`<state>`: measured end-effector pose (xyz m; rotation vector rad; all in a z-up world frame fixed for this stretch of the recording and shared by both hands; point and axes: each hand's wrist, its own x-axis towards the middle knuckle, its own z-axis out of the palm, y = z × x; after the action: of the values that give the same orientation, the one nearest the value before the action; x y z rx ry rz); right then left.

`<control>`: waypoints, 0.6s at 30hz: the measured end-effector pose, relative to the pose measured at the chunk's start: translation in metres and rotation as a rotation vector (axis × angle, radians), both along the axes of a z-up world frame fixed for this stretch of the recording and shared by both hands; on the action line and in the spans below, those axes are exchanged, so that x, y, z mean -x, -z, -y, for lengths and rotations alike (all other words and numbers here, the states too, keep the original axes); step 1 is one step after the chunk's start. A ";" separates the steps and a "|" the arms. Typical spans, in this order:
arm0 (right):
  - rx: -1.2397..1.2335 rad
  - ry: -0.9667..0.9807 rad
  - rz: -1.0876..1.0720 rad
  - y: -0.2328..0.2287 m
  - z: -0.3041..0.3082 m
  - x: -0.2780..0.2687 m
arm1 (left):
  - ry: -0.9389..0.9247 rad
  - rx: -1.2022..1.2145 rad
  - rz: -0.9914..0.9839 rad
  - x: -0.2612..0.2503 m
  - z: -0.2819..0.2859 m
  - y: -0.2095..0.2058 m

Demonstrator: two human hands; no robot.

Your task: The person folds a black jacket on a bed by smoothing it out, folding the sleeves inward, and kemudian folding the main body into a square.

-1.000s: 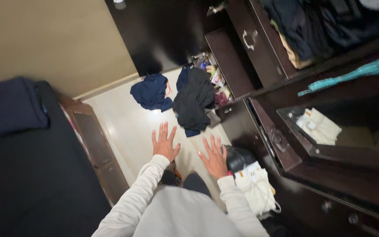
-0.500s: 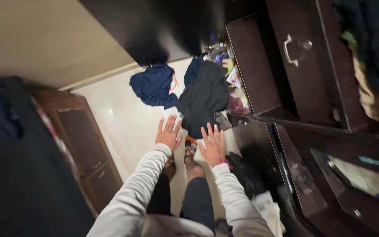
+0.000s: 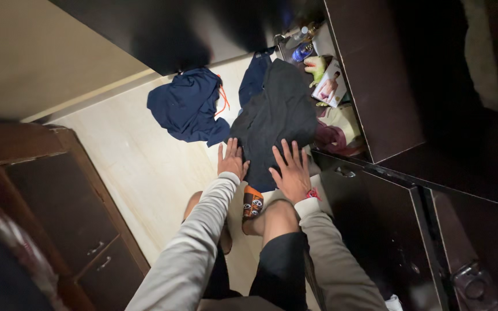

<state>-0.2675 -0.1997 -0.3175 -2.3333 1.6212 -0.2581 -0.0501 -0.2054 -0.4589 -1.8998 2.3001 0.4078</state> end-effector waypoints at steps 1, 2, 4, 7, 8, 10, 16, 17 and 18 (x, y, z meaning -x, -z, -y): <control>-0.002 0.002 -0.004 0.005 0.002 0.002 | 0.002 -0.002 -0.004 0.002 -0.001 0.016; -0.014 -0.012 0.005 0.009 0.003 0.003 | -0.133 -0.103 -0.134 0.004 -0.002 0.029; -0.031 -0.025 0.010 0.010 0.007 0.006 | -0.267 -0.210 -0.269 0.010 -0.001 0.042; -0.094 0.000 -0.009 -0.008 -0.011 0.004 | -0.283 0.040 -0.551 0.018 -0.015 0.022; -0.097 0.006 0.007 -0.020 -0.020 0.002 | -0.311 -0.052 -0.578 0.024 -0.023 0.003; -0.044 0.005 0.033 -0.043 -0.004 -0.005 | -0.330 -0.087 -0.603 0.028 0.003 -0.038; -0.030 0.058 0.097 -0.150 -0.026 -0.021 | -0.268 -0.057 -0.856 0.033 -0.015 -0.201; -0.015 0.094 0.109 -0.171 -0.028 -0.027 | -0.261 -0.049 -0.849 0.031 -0.016 -0.229; -0.001 0.131 0.122 -0.192 -0.032 -0.031 | -0.254 -0.041 -0.843 0.030 -0.017 -0.256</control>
<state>-0.2364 -0.1680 -0.1260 -2.1682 1.7148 -0.4195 -0.0805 -0.1888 -0.2028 -2.2969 2.4077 1.5225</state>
